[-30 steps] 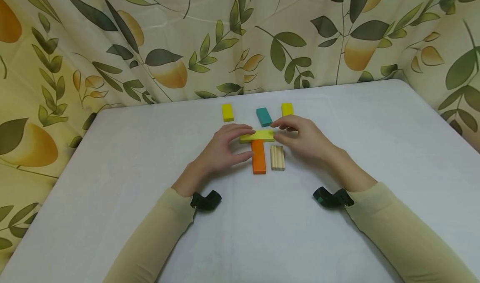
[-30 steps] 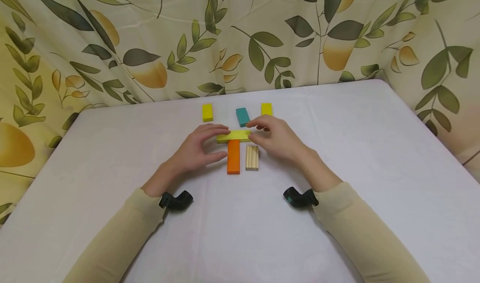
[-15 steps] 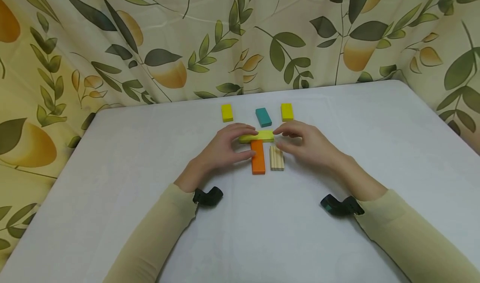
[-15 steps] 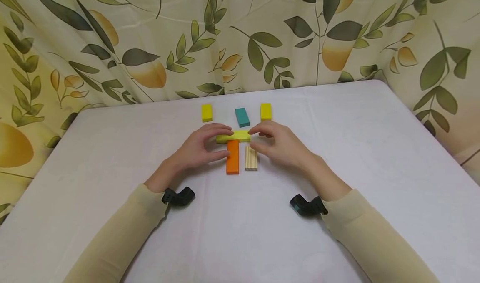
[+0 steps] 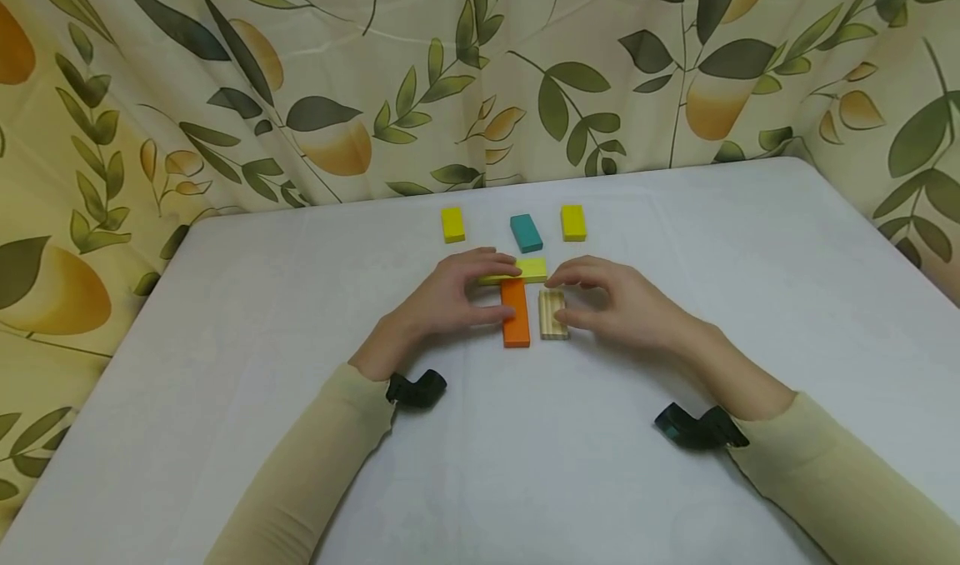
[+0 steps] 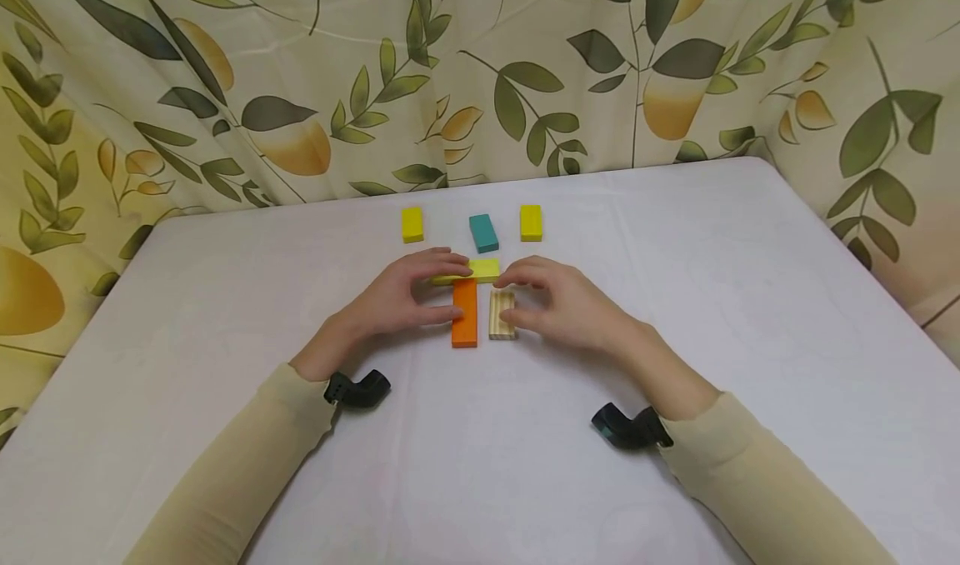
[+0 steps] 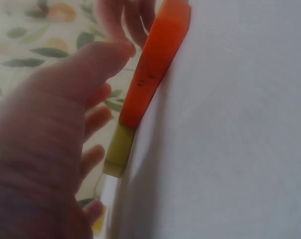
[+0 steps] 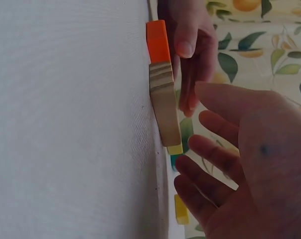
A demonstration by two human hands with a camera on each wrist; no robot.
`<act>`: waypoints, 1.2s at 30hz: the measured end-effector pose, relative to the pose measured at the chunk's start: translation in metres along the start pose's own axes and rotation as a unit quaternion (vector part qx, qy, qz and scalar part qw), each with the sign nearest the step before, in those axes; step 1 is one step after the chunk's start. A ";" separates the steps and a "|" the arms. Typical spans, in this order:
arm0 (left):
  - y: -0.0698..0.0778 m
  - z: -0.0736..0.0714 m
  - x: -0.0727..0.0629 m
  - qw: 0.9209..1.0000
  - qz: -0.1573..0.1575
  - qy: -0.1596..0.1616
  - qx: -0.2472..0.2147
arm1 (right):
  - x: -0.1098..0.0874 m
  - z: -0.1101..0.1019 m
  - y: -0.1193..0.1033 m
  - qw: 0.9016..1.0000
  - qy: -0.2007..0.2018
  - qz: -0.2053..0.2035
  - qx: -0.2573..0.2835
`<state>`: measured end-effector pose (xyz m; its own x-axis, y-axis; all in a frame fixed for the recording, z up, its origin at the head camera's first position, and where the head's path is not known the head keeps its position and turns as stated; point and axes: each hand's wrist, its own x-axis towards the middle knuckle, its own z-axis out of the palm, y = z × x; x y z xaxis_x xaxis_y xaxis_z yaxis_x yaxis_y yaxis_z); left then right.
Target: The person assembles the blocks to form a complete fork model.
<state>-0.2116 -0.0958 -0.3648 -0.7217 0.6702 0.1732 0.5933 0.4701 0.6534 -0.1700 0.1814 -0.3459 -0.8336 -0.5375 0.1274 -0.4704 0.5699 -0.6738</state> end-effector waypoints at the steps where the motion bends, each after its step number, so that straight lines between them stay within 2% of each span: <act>1: 0.000 0.000 0.000 1.000 0.000 -0.002 0.002 | -0.001 0.000 0.000 1.000 -0.004 0.002 0.001; 5: 0.000 0.001 -0.001 1.000 -0.002 -0.010 0.013 | -0.002 0.001 -0.001 1.000 -0.014 0.005 0.005; 12: 0.004 -0.001 -0.002 0.999 -0.014 -0.030 0.036 | -0.003 0.004 -0.002 0.999 -0.029 -0.013 -0.005; 21: 0.007 -0.001 -0.002 0.998 -0.025 -0.039 0.044 | -0.003 0.005 -0.001 0.999 -0.046 -0.005 -0.014; 30: 0.006 -0.001 -0.003 0.998 -0.035 -0.042 0.041 | -0.003 0.006 -0.001 0.999 -0.037 -0.015 -0.028; 36: 0.006 0.000 -0.002 0.998 -0.031 -0.039 0.045 | -0.003 0.005 -0.003 0.999 -0.028 -0.018 -0.023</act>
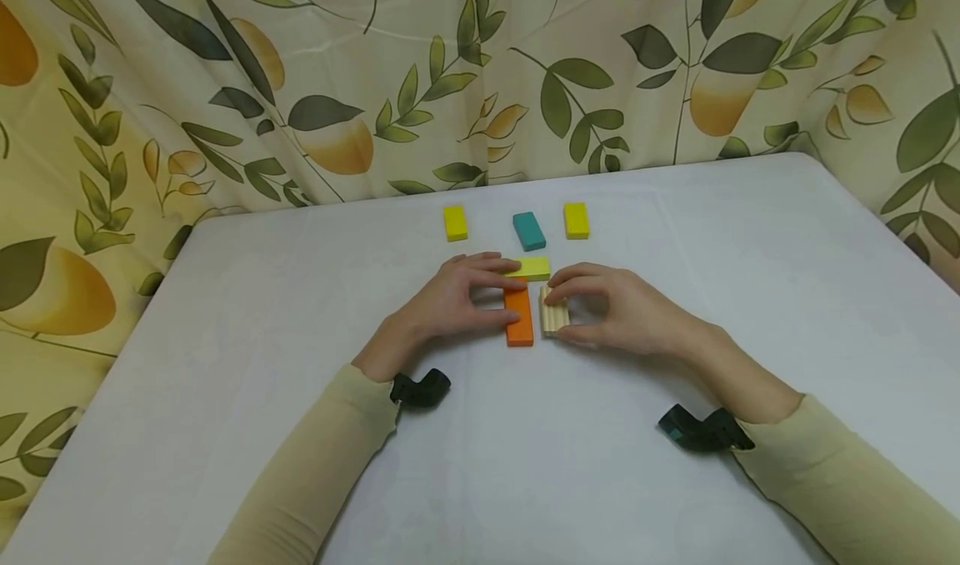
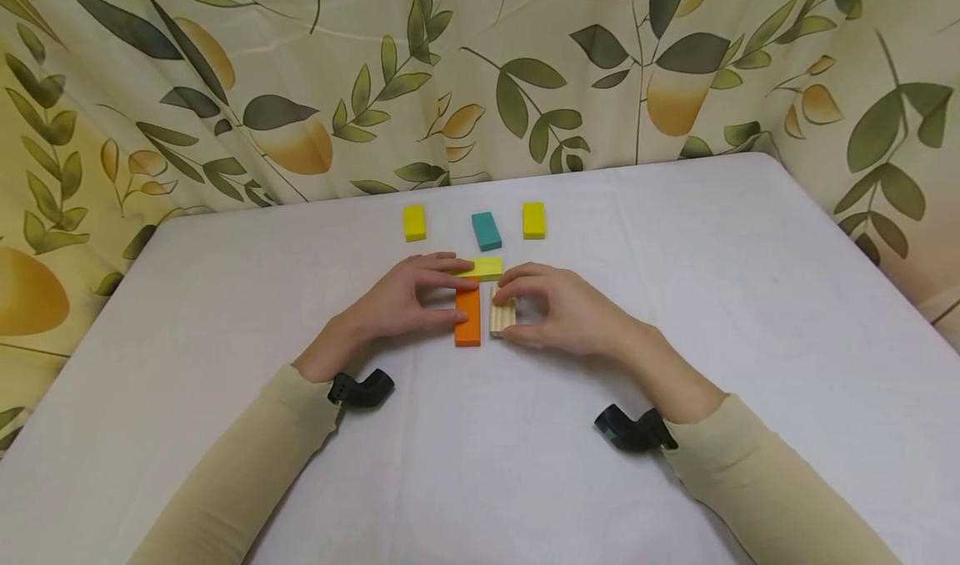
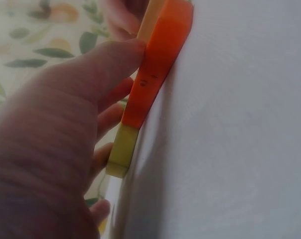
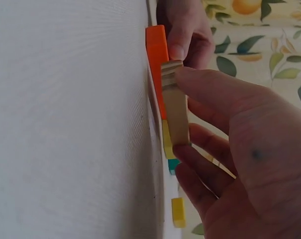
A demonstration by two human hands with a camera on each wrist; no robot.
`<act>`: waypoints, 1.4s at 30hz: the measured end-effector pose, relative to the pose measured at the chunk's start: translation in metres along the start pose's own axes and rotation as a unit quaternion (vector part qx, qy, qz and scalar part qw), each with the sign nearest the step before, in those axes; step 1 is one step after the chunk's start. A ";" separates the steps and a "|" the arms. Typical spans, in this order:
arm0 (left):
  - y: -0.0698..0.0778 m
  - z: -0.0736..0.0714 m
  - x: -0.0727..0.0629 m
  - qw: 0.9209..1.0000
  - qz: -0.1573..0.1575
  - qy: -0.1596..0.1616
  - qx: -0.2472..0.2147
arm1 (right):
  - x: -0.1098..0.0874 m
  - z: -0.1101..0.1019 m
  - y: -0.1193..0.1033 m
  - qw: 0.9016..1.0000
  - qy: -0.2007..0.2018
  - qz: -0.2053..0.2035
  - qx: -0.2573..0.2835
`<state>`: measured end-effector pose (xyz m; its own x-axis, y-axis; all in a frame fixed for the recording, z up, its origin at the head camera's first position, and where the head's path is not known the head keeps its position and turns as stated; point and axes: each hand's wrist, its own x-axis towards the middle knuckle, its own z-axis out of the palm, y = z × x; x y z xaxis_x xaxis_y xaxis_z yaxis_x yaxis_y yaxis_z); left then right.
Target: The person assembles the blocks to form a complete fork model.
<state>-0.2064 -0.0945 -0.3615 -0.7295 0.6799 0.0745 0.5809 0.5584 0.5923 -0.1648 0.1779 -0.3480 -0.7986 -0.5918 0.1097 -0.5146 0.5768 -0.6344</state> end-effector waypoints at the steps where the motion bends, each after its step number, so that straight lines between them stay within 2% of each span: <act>1: 0.000 0.000 0.000 1.000 0.002 0.001 0.002 | 0.000 0.000 -0.001 1.000 0.001 -0.001 0.001; 15: 0.000 -0.001 0.000 1.000 0.004 0.003 0.010 | -0.003 0.001 -0.011 1.000 0.013 -0.008 0.013; 42: 0.001 0.000 -0.001 1.000 -0.007 0.003 0.002 | -0.013 0.009 -0.031 0.999 0.004 -0.023 0.033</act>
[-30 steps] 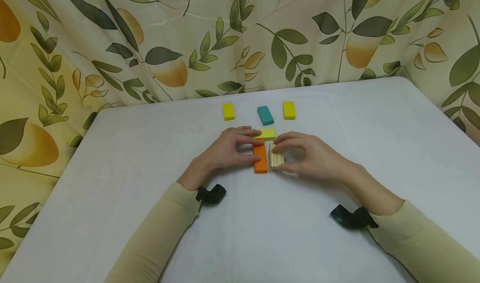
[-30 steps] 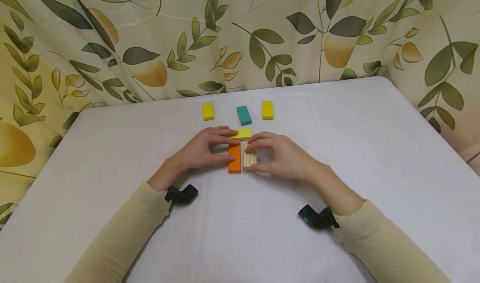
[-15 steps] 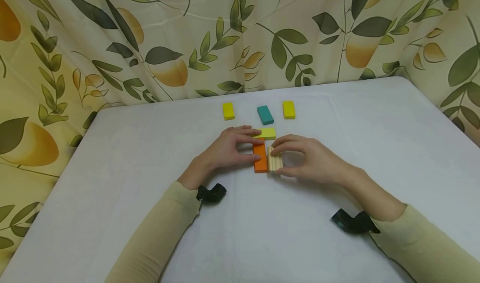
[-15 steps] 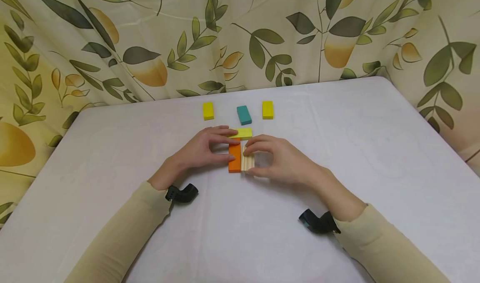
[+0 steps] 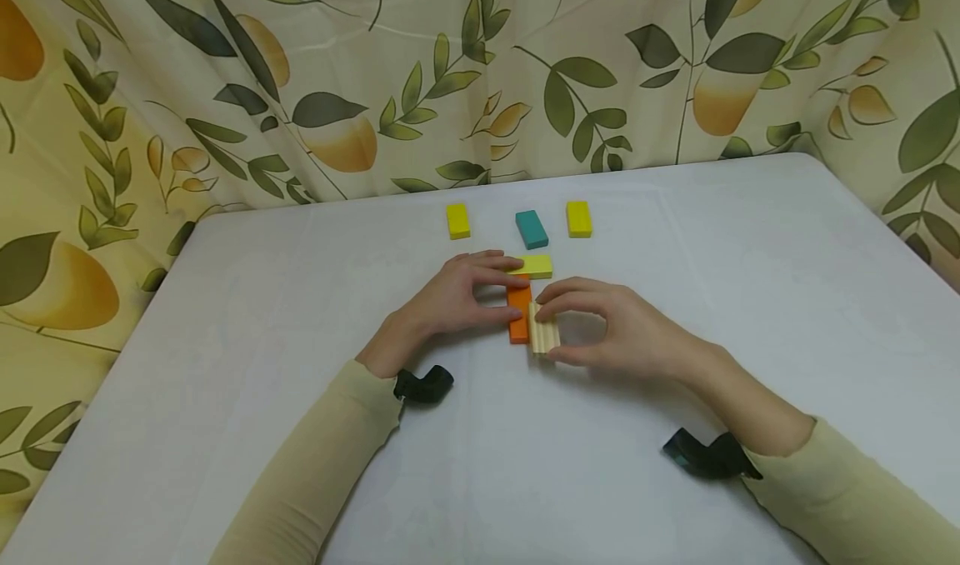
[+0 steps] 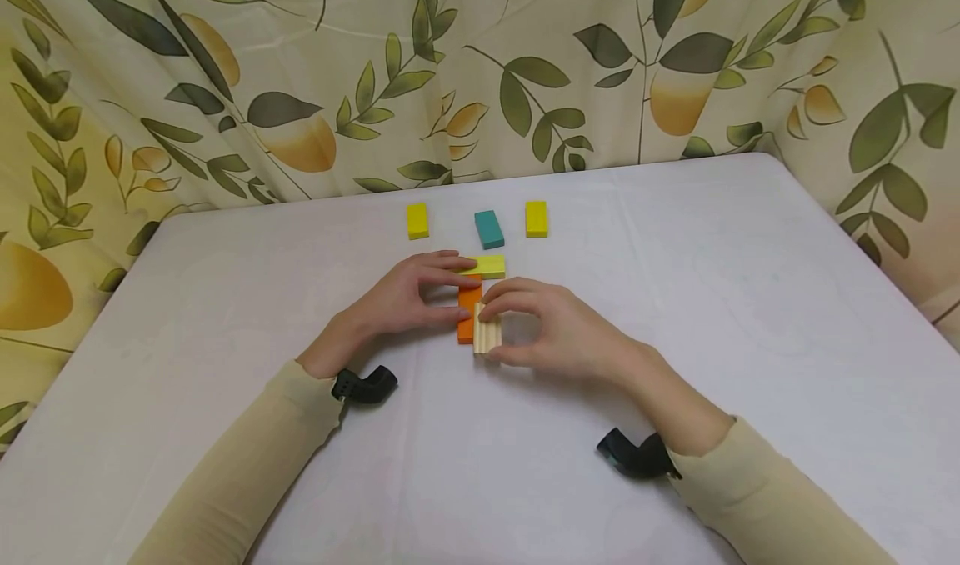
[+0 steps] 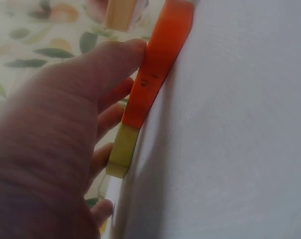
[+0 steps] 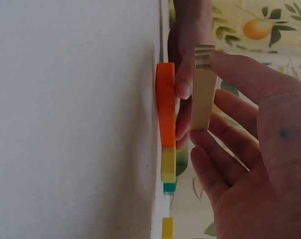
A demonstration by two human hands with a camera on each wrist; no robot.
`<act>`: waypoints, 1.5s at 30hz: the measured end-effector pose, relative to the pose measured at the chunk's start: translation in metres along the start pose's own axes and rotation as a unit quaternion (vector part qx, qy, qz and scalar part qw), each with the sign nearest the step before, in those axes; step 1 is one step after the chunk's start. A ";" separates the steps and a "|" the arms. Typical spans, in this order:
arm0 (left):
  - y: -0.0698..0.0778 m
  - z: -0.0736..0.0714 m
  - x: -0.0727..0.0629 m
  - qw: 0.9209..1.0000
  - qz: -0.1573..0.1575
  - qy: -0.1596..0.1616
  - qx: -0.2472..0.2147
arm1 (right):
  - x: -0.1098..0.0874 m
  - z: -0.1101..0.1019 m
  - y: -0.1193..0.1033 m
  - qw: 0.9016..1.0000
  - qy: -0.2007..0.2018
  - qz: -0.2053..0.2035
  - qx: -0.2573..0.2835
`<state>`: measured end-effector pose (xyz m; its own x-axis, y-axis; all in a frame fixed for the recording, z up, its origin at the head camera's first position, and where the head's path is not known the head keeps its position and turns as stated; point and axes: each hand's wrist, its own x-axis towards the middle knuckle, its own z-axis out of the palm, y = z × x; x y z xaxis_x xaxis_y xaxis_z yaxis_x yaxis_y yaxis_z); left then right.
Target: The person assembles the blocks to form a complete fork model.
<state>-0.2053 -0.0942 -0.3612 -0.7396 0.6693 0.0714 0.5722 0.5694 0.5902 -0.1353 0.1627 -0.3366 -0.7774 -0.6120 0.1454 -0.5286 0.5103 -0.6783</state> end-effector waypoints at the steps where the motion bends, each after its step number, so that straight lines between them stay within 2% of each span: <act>1: 0.000 0.000 0.000 1.000 -0.001 -0.001 0.000 | 0.000 0.001 -0.001 1.000 -0.001 -0.001 0.002; 17: -0.002 0.001 0.001 1.000 0.007 0.001 -0.004 | -0.004 0.008 -0.011 1.000 -0.012 -0.014 0.014; 27: -0.001 0.000 0.001 1.000 0.007 0.003 -0.006 | -0.006 0.012 -0.013 0.999 0.000 -0.040 0.018; 45: -0.002 0.000 0.001 1.000 0.006 0.005 -0.007 | -0.009 0.019 -0.016 0.999 -0.017 -0.045 0.005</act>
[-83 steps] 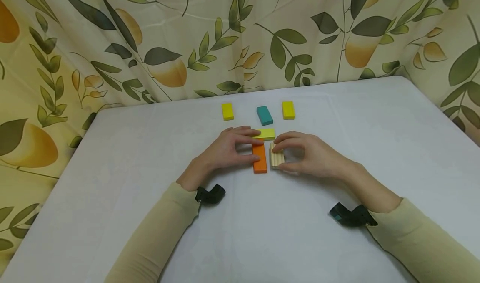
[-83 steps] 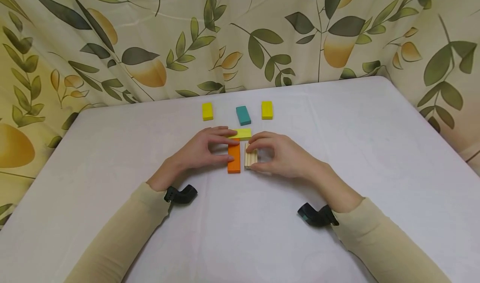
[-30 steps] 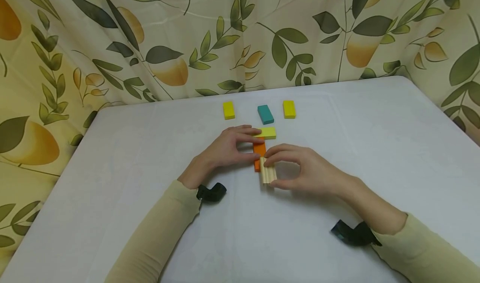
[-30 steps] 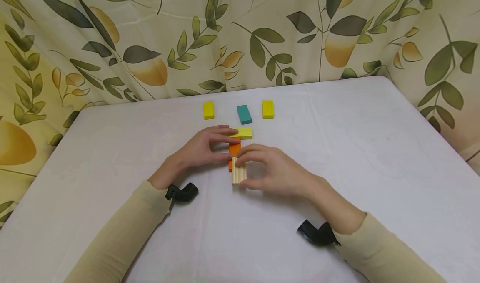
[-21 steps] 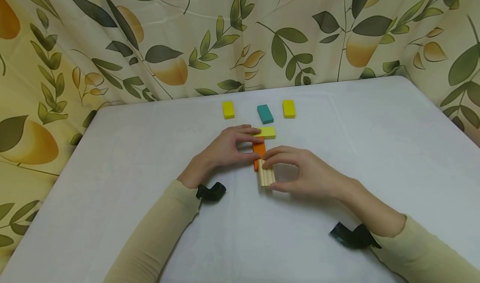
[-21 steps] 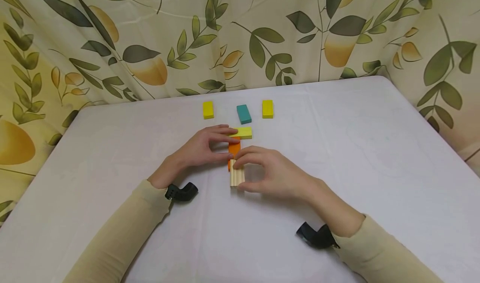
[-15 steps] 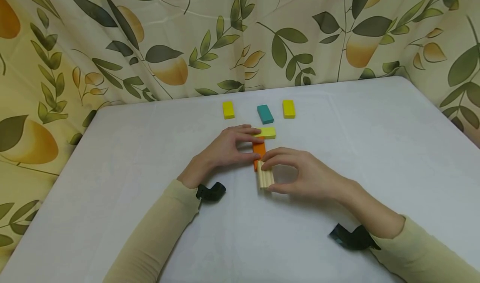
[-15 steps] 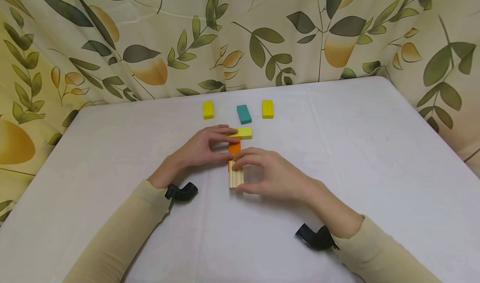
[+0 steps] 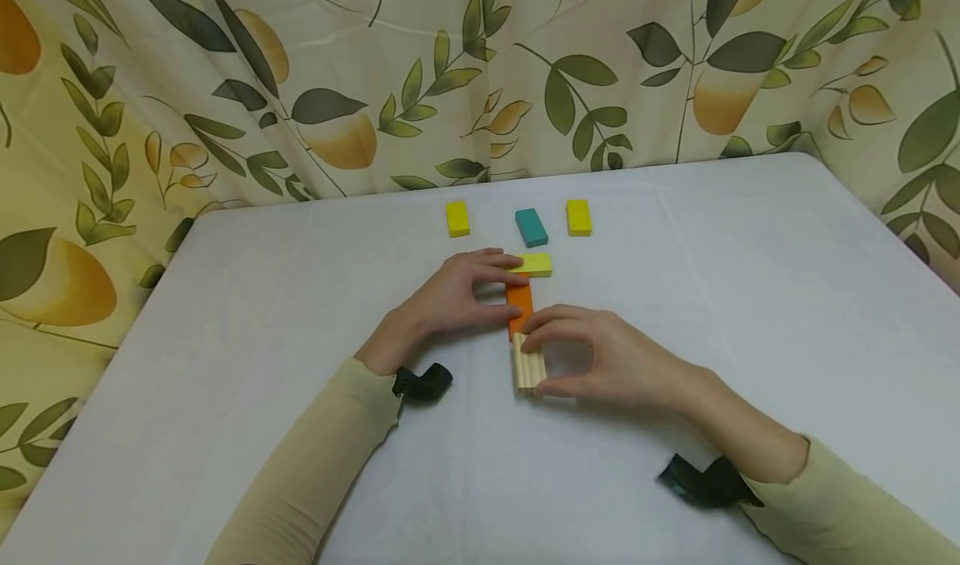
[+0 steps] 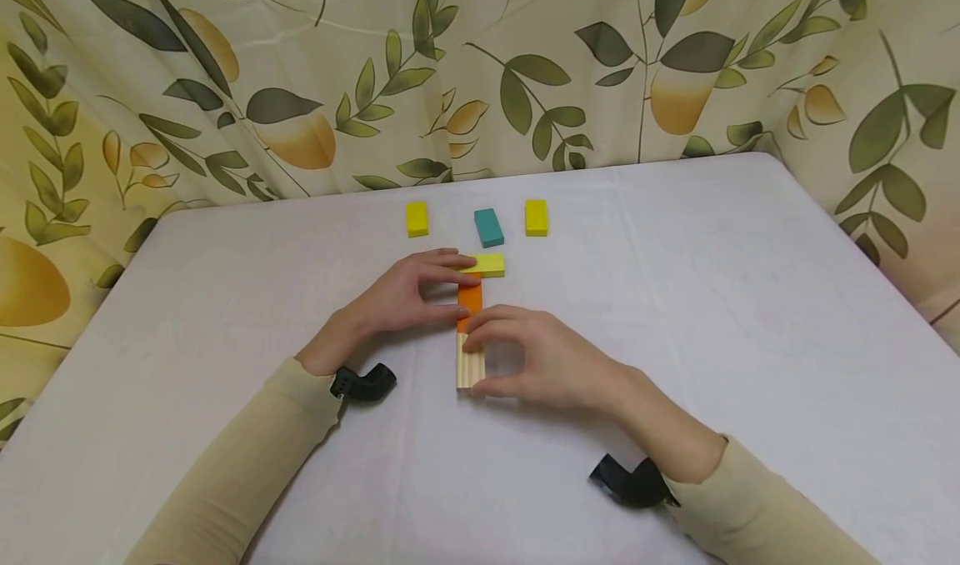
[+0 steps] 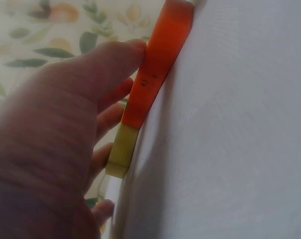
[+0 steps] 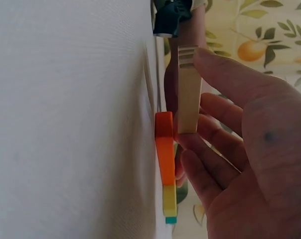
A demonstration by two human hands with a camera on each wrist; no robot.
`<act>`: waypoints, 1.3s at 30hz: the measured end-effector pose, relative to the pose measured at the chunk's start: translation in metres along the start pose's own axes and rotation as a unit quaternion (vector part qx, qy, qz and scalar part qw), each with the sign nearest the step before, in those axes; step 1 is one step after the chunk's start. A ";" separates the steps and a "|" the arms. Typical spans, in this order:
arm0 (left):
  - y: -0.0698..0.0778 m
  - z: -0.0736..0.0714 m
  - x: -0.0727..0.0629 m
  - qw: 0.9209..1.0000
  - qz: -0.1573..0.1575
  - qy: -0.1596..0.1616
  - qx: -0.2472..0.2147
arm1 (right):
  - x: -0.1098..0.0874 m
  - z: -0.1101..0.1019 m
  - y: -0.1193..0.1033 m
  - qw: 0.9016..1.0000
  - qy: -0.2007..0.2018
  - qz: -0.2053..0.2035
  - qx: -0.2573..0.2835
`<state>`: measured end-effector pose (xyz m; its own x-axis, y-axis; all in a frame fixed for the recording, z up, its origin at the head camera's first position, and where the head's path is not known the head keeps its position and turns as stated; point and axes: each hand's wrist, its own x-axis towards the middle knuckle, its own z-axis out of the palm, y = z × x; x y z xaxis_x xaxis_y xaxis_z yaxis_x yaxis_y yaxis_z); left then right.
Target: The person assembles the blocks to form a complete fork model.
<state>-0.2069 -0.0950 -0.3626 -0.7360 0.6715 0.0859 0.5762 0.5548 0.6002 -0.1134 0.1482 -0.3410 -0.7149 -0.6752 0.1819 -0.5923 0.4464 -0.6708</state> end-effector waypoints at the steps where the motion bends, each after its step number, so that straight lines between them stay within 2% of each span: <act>1: 0.000 0.000 0.000 1.000 0.001 0.000 0.000 | 0.000 0.000 0.000 1.000 0.000 -0.002 0.000; 10: 0.000 0.000 0.000 1.000 0.006 0.005 -0.003 | -0.001 0.002 -0.002 1.000 -0.008 0.000 -0.004; 26: 0.001 -0.001 0.000 1.000 -0.006 -0.002 -0.007 | -0.002 0.009 0.003 0.999 -0.035 0.009 -0.023; 39: 0.001 0.000 0.000 1.000 -0.008 0.001 -0.003 | -0.003 0.007 0.002 0.999 -0.019 0.002 -0.038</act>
<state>-0.2067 -0.0943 -0.3626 -0.7460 0.6613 0.0784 0.5622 0.5623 0.6064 -0.1095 0.1470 -0.3477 -0.7030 -0.6950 0.1512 -0.6175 0.4910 -0.6144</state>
